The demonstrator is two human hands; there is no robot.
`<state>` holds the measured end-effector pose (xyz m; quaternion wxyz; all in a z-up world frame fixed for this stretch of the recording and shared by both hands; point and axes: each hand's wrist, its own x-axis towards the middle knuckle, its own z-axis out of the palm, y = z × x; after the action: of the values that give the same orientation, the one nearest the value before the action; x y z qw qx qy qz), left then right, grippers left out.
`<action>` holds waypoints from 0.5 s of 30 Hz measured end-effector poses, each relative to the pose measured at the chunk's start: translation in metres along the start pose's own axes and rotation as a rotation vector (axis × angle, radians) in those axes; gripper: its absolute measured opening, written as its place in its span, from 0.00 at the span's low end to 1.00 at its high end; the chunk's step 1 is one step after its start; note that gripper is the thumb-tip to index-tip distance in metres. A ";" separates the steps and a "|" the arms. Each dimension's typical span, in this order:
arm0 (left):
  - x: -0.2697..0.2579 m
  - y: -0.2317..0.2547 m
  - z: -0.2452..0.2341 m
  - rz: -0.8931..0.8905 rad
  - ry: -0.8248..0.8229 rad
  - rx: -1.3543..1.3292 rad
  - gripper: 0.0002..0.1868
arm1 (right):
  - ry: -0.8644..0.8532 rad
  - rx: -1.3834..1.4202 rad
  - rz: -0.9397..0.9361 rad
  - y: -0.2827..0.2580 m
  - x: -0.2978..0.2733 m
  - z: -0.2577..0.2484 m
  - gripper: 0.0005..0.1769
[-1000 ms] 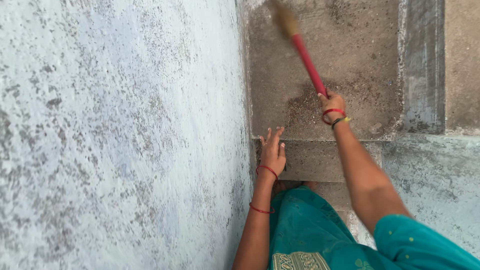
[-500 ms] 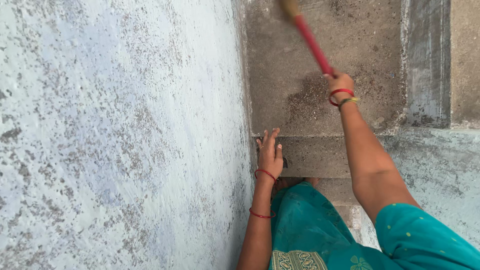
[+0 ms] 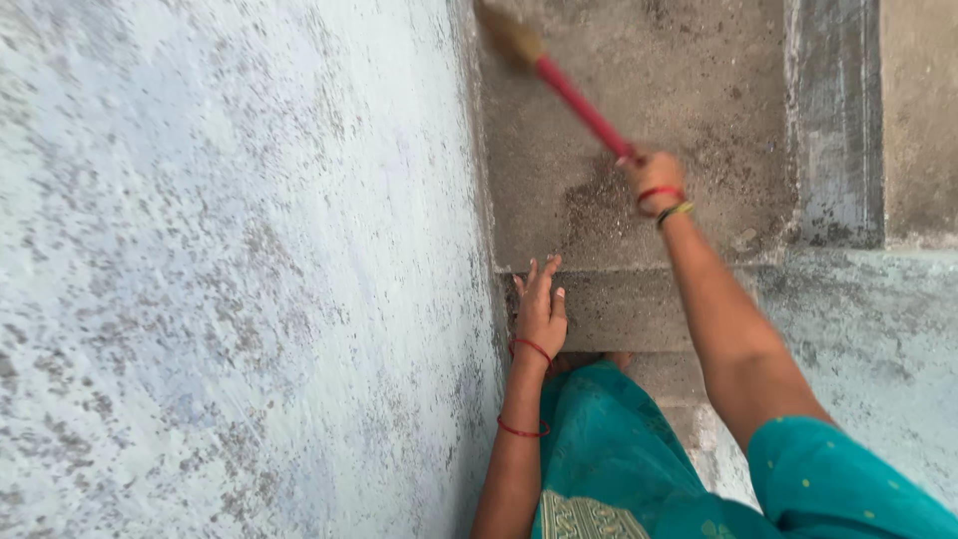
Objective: The person sweeps debris from concrete stairs using a handheld broom.
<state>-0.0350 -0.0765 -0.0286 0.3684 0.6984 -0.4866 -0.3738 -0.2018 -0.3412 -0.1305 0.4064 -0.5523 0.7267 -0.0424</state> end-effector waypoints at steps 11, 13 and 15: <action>-0.002 -0.003 0.002 -0.042 -0.020 -0.004 0.26 | 0.223 0.737 0.231 0.072 -0.112 0.009 0.17; 0.000 0.000 0.002 -0.053 -0.025 0.002 0.26 | 0.223 0.555 0.217 0.050 -0.157 0.037 0.19; 0.001 0.000 0.000 -0.041 -0.029 -0.023 0.26 | 0.234 0.390 0.221 0.041 -0.156 0.050 0.22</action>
<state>-0.0349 -0.0772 -0.0282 0.3614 0.6986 -0.4731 -0.3968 -0.1924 -0.1755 -0.0998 0.4206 -0.3718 0.8028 -0.2006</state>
